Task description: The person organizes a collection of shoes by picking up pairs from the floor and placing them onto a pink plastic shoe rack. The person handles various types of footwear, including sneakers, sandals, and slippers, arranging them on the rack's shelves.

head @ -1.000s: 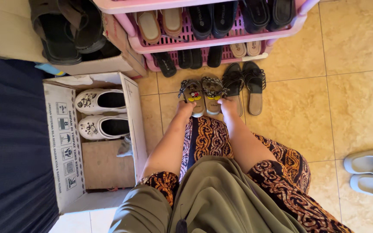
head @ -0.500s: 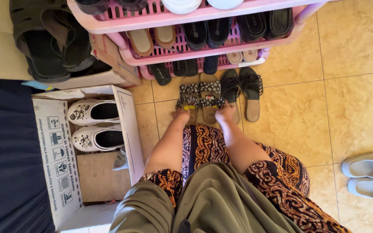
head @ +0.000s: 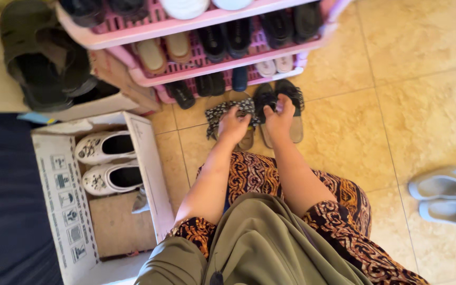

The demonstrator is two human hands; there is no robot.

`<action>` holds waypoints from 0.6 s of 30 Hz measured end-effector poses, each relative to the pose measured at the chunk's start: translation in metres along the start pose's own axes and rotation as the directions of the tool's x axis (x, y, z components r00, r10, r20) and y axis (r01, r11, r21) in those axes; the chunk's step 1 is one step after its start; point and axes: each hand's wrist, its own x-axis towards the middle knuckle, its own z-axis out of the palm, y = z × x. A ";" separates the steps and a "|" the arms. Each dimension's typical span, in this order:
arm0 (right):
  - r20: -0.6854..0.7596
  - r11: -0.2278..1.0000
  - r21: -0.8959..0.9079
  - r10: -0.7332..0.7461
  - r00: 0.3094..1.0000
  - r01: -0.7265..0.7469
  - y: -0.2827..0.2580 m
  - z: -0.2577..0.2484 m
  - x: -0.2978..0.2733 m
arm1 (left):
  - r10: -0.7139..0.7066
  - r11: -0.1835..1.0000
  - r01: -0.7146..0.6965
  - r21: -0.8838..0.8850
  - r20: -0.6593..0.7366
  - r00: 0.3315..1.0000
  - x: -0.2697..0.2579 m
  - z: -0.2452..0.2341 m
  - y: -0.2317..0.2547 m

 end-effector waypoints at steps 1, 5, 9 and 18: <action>-0.024 0.998 0.055 -0.006 1.000 0.007 -0.010 -0.013 0.003 | 0.140 0.984 -0.146 -0.101 -0.058 0.988 -0.009 -0.001 0.025; -0.089 0.923 0.381 -0.016 0.996 0.049 -0.043 -0.077 0.005 | 0.365 0.755 -0.339 -0.561 -0.070 0.928 -0.053 0.019 0.122; -0.257 0.938 0.309 -0.079 0.963 0.159 -0.057 -0.169 0.006 | 0.556 0.651 -0.425 -0.629 0.014 0.831 -0.106 0.059 0.190; -0.571 0.943 0.287 0.027 0.821 0.168 0.003 -0.356 -0.014 | 0.772 0.576 -0.435 -0.692 0.287 0.567 -0.210 0.183 0.292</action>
